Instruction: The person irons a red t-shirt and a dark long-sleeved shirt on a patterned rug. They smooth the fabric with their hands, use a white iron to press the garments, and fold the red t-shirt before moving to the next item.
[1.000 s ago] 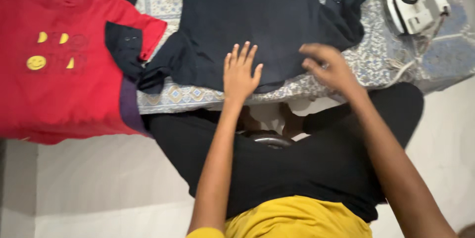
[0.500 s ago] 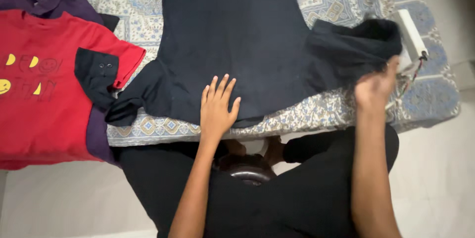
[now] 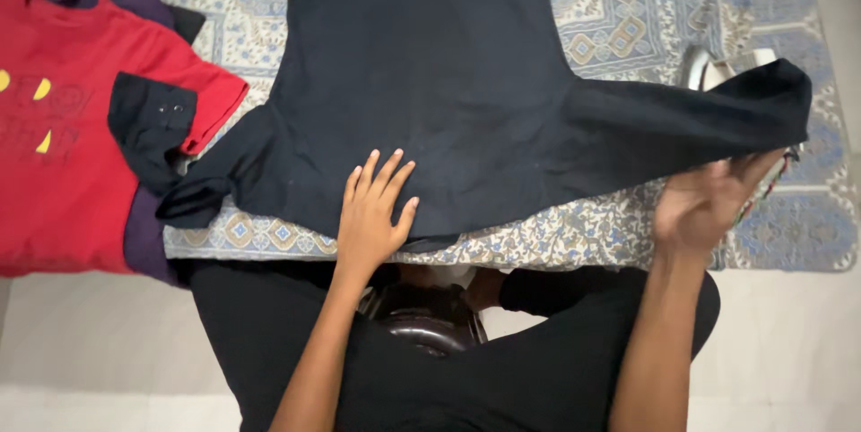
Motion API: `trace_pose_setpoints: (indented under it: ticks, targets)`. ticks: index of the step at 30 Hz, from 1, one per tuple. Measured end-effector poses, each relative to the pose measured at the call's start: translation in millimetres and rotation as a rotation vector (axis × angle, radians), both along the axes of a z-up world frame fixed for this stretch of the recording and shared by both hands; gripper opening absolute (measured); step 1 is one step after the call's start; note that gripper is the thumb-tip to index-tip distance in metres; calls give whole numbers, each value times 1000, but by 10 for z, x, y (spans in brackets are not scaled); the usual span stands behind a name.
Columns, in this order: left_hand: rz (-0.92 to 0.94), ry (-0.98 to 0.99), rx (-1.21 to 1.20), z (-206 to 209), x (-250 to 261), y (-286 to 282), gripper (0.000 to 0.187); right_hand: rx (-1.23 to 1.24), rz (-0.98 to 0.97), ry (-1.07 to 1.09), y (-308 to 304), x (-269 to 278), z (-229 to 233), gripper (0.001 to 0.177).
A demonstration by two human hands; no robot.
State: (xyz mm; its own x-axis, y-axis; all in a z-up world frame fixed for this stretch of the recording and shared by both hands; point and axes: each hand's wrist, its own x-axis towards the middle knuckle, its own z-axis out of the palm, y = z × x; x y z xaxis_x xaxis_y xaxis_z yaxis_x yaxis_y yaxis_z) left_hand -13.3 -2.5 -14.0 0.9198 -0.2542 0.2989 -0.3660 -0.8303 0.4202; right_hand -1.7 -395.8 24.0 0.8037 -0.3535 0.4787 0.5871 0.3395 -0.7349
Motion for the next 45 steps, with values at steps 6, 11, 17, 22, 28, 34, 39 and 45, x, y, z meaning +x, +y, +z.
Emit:
trace_pose_setpoints:
  ticks: [6,11,17,22,28,34,39,45]
  targets:
    - [17,-27,10,25,-17,-31,50,-1250,334,217,624,110,-63,23]
    - [14,-44,16,40,-18,-50,50,-1229,241,554,583,-67,87,26]
    - [15,-29,25,55,-24,-58,50,-1091,-232,322,290,32,-178,30]
    - [12,-84,63,64,-36,-105,48,-1179,-348,319,150,182,-413,67]
    - [-229,-49,68,158,-112,-498,48,-975,-519,478,-205,171,-740,12]
    - [-167,-38,157,69,-138,-884,65,-136,-738,214,-643,41,-663,12]
    - [-148,-105,187,-131,-157,-845,51,-897,-1092,74,-317,-237,-180,28]
    - [-263,77,-82,16,-148,-663,46,-1239,-339,179,414,-153,95,33]
